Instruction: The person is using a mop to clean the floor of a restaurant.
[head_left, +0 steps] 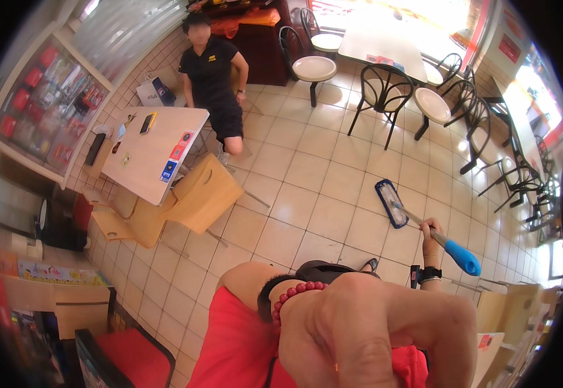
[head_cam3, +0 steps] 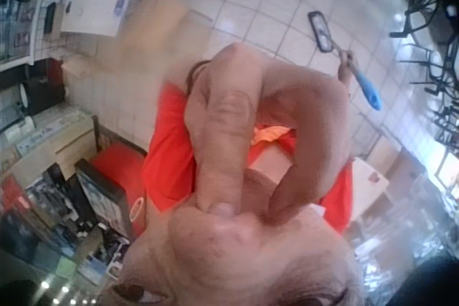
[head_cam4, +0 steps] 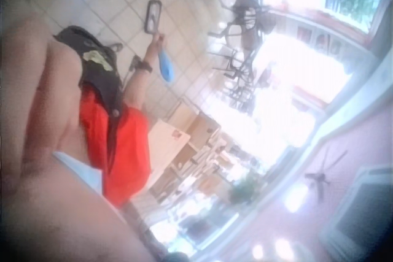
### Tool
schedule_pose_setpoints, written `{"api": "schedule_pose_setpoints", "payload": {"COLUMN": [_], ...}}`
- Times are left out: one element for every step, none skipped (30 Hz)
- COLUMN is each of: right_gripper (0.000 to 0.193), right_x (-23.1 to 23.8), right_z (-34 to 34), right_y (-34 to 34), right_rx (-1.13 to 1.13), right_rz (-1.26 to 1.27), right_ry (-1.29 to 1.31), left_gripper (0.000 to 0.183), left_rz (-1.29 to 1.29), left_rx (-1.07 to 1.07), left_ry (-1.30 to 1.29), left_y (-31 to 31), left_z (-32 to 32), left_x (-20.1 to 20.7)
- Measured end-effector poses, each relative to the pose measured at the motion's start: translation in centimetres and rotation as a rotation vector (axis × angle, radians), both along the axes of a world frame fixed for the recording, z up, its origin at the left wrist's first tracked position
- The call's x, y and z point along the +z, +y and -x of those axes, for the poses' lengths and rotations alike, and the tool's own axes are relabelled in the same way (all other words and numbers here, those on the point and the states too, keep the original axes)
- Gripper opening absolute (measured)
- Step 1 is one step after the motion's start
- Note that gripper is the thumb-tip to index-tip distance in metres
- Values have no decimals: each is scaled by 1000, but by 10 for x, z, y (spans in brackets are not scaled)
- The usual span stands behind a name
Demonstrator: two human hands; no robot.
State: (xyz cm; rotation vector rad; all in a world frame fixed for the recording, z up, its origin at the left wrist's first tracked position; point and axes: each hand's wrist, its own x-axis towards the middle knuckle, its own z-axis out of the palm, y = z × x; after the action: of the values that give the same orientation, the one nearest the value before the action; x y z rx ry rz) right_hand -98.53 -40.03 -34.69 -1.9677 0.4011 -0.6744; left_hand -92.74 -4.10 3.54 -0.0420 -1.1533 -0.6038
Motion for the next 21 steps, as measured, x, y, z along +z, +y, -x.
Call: {"api": "schedule_pose_setpoints", "payload": {"right_gripper": [15,15,15,15,15,15,15,15,15,15,15,15,14,14,14,14,14,15,16,17,18], "right_x": [1,0,9,13,15,15,13,7,13,14,15,15,15,15,17,19,17,13,7,0,-9], "right_z": [0,0,-3,-5,-8,-10,-5,0,-1,-2,-3,-3,-3,-4,-4,-4,-4,-1,1,2,8], "right_y": [0,-1,5,7,8,7,4,-1,2,2,3,3,3,4,4,5,6,4,1,-4,-11], "right_rx": [-4,2,1,-1,11,27,14,3,-4,-6,-9,-2,3,10,17,26,25,16,7,49,67], "right_rz": [7,9,16,24,21,34,50,64,78,86,95,100,103,107,99,90,90,80,70,240,406], "right_ry": [4,7,6,6,1,-9,-6,-3,1,5,9,-3,-8,-12,1,15,17,39,59,53,61], "left_gripper": [24,24,24,24,24,24,24,24,24,24,24,24,24,24,24,24,23,23,23,23,20], "left_rz": [8,17,20,24,24,26,31,42,50,54,60,67,77,86,109,136,162,189,203,217,60], "left_rx": [0,3,14,21,32,41,23,12,16,22,27,31,33,47,49,91,135,156,154,153,213], "left_ry": [12,27,27,26,28,29,37,49,65,77,86,98,106,108,124,82,41,3,-13,-28,-108], "left_y": [0,1,1,0,-1,-3,0,2,3,3,4,6,7,7,6,5,3,-2,-4,-6,2], "left_z": [-1,-3,1,5,9,13,10,7,7,8,8,11,14,16,17,14,11,3,-4,-12,-27], "left_x": [-1,-3,-2,-1,-1,0,1,1,-1,-1,-1,-1,-1,0,1,2,3,4,4,4,0]}}
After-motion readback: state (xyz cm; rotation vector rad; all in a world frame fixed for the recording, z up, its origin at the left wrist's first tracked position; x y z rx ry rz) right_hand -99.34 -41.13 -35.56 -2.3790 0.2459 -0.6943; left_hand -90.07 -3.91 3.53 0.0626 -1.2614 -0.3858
